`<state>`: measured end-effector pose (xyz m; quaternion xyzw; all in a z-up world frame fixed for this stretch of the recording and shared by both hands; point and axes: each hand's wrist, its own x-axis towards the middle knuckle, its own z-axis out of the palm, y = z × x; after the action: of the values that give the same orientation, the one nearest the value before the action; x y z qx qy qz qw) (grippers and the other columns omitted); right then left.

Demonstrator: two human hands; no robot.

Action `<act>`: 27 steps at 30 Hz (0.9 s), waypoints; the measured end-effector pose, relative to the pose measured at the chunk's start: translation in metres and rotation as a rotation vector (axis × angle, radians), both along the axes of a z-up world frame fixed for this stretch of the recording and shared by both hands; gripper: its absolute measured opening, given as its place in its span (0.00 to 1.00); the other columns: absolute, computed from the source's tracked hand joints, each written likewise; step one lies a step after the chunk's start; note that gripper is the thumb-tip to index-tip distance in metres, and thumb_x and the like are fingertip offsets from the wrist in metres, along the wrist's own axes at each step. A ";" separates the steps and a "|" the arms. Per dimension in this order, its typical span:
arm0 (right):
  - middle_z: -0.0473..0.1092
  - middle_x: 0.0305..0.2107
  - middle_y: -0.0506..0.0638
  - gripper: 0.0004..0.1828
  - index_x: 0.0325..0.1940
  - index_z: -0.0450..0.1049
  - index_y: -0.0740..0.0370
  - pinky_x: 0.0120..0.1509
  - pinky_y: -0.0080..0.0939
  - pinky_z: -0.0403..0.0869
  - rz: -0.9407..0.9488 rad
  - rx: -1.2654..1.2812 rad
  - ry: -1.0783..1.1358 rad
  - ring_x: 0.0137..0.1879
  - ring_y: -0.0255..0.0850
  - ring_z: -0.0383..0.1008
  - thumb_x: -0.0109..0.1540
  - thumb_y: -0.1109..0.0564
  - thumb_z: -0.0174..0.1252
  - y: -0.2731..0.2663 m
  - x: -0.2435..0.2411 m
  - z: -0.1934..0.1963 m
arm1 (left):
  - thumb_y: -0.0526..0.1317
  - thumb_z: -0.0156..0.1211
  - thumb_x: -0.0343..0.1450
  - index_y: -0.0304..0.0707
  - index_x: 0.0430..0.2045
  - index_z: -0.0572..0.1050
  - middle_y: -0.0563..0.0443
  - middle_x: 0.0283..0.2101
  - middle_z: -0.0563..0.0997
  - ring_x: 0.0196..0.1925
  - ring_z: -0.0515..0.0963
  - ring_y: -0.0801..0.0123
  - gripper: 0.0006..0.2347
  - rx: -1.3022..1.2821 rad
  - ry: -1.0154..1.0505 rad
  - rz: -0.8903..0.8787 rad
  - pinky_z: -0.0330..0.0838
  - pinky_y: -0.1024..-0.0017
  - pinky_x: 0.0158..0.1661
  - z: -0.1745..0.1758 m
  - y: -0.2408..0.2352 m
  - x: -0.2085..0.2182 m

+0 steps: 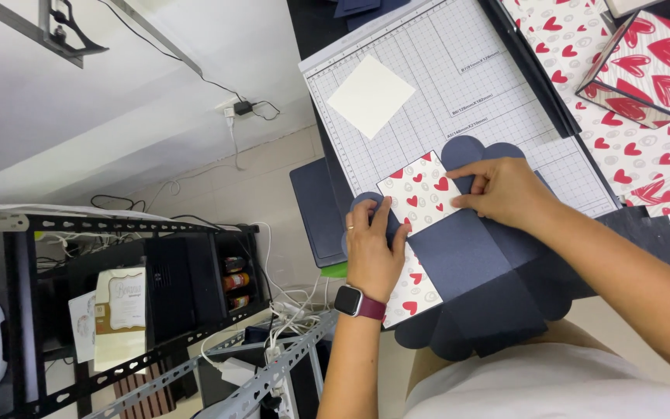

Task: The person cuts heart-patterned paper with a paper cutter, applies glue to the edges of a dark blue pre-cut box base, and adheres the patterned pieces to the flaps. The person repeats this process for multiple flaps, pressing each piece to secure it.

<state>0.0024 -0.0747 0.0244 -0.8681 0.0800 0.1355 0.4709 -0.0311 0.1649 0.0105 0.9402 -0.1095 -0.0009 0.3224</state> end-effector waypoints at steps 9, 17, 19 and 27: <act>0.77 0.27 0.58 0.46 0.73 0.65 0.56 0.38 0.41 0.80 0.326 -0.146 0.164 0.28 0.46 0.83 0.51 0.68 0.72 -0.003 0.036 0.042 | 0.43 0.66 0.70 0.28 0.57 0.73 0.41 0.53 0.68 0.57 0.70 0.51 0.23 0.030 0.011 -0.017 0.68 0.55 0.57 0.007 -0.001 0.001; 0.79 0.32 0.54 0.51 0.74 0.62 0.54 0.46 0.44 0.80 0.527 -0.350 0.141 0.40 0.50 0.84 0.49 0.58 0.78 0.003 0.047 0.058 | 0.42 0.66 0.69 0.30 0.60 0.70 0.42 0.53 0.66 0.58 0.69 0.50 0.25 0.011 0.065 0.011 0.68 0.55 0.57 0.013 -0.005 -0.001; 0.78 0.40 0.53 0.51 0.69 0.63 0.53 0.54 0.49 0.79 0.537 -0.377 0.089 0.49 0.53 0.81 0.45 0.57 0.81 0.002 0.046 0.053 | 0.43 0.66 0.70 0.31 0.60 0.69 0.42 0.55 0.65 0.58 0.68 0.50 0.25 0.023 0.077 0.035 0.68 0.55 0.56 0.014 -0.009 0.000; 0.79 0.35 0.55 0.25 0.54 0.68 0.57 0.49 0.51 0.79 0.294 -0.006 -0.141 0.44 0.52 0.82 0.55 0.57 0.68 -0.002 0.048 -0.012 | 0.48 0.78 0.60 0.31 0.51 0.70 0.28 0.72 0.52 0.74 0.52 0.34 0.30 0.099 -0.033 -0.139 0.48 0.38 0.68 0.038 -0.035 0.009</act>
<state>0.0500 -0.0767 0.0125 -0.8791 -0.0808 0.1416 0.4478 -0.0220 0.1303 0.0487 0.9451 -0.1796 -0.0135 0.2728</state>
